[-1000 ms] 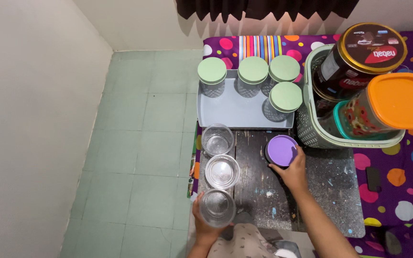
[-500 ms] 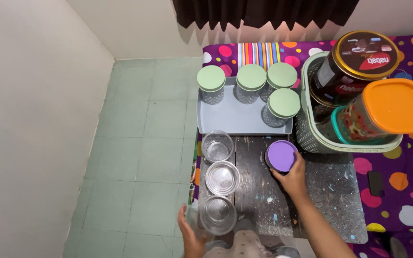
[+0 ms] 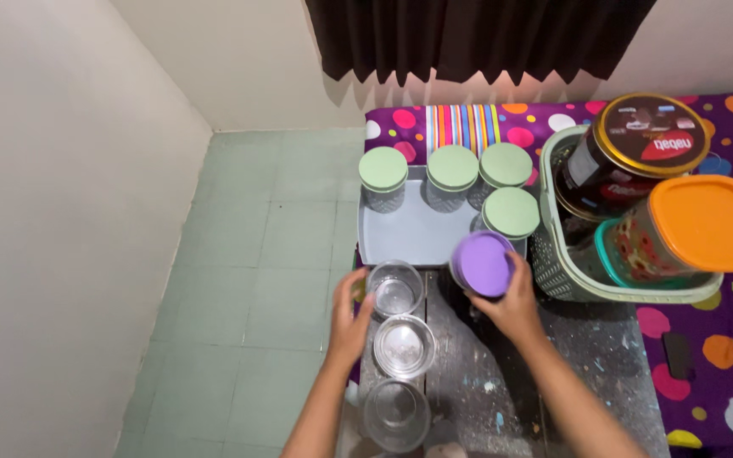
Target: The person opens multiple small plastic containers with green and purple lids, removes the lids, and places the containers and lids into separate piles on a tray. The person also opens larger containers with orange and teal lids and a metal tin, separating lids from bodies and arranging them on the table.
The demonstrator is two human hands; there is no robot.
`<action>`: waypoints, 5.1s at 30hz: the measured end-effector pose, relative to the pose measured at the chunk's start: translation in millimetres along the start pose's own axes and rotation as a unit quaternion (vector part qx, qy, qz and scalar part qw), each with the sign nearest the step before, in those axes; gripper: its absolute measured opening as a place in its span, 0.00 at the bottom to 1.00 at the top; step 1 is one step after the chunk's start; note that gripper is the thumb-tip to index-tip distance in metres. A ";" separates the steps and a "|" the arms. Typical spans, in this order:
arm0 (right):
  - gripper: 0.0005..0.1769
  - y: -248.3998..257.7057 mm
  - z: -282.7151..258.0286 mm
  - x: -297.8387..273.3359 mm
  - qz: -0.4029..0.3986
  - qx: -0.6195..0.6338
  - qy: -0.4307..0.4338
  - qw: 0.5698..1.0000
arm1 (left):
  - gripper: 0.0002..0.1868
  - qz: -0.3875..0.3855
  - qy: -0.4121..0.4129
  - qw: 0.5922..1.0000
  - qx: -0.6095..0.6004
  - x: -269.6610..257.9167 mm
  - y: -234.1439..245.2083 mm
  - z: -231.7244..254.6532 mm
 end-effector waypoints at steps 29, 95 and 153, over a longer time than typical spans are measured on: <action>0.61 -188.0 -31.6 119.4 -0.297 0.097 0.127 0.941 | 0.46 -0.055 0.226 0.950 0.210 158.1 -58.4 -153.1; 0.47 193.8 -137.0 -37.5 -0.162 0.000 0.102 0.981 | 0.58 -0.157 -0.014 0.987 0.004 -62.0 -163.5 169.8; 0.53 184.0 -108.7 9.0 -0.377 0.264 0.228 0.858 | 0.72 -0.366 0.175 0.832 -0.378 -51.1 -161.9 82.0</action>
Point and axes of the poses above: each hand's wrist, its own x-axis towards the middle knuckle, its own y-axis out of the back of the hand, z = x × y, the point moved 5 cm from there along x, towards the middle knuckle, and after that the axes turned 7 degrees about -x, right-handed, at the moved point
